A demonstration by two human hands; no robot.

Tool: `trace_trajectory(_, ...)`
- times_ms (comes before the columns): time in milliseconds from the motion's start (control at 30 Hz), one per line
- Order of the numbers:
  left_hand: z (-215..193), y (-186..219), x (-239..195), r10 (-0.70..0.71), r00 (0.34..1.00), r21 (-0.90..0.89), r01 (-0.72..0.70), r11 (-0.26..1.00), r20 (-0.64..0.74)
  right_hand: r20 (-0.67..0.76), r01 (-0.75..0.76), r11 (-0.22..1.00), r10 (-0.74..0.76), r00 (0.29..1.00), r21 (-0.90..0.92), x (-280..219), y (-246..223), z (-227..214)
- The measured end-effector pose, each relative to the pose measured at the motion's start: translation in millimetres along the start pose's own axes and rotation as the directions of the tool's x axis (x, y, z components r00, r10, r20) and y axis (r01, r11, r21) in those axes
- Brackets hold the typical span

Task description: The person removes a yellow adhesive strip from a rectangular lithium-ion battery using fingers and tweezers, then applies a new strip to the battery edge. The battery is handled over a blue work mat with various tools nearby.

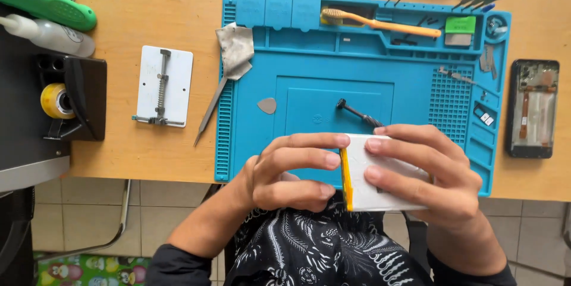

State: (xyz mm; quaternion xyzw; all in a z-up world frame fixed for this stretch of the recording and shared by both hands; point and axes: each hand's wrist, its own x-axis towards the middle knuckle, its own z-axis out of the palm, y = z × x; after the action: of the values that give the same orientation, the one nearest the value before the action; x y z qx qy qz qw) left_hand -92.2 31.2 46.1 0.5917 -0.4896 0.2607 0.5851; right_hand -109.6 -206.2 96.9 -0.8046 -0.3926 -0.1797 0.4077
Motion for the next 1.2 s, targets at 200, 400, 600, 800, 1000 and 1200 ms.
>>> trace_trajectory(200,13,19,-8,-0.086,0.995,-0.052,0.084,0.995,-0.046,-0.01,-0.117,0.993,0.117,0.993,-0.031,-9,-27,0)
trace_trajectory(400,21,29,-11,-0.102,0.993,0.001,0.103,0.995,-0.057,-0.046,-0.242,0.97,0.241,0.969,-0.021,-17,-47,3)
trace_trajectory(600,32,32,-19,-0.009,0.996,0.09,0.017,0.996,-0.09,-0.102,-0.256,0.965,0.26,0.96,0.053,-33,-50,12)
trace_trajectory(800,40,40,-12,0.004,0.998,0.337,0.017,0.941,-0.06,-0.145,-0.255,0.91,0.315,0.938,0.325,-76,-23,32)
trace_trajectory(1000,51,50,-13,-0.308,0.939,0.215,0.336,0.917,-0.153,-0.188,-0.41,0.55,0.735,0.652,0.727,-160,-12,55)
trace_trajectory(1200,45,62,6,-0.684,0.714,-0.18,0.661,0.729,-0.149,-0.12,-0.211,0.256,0.856,0.502,0.943,-169,-18,73)
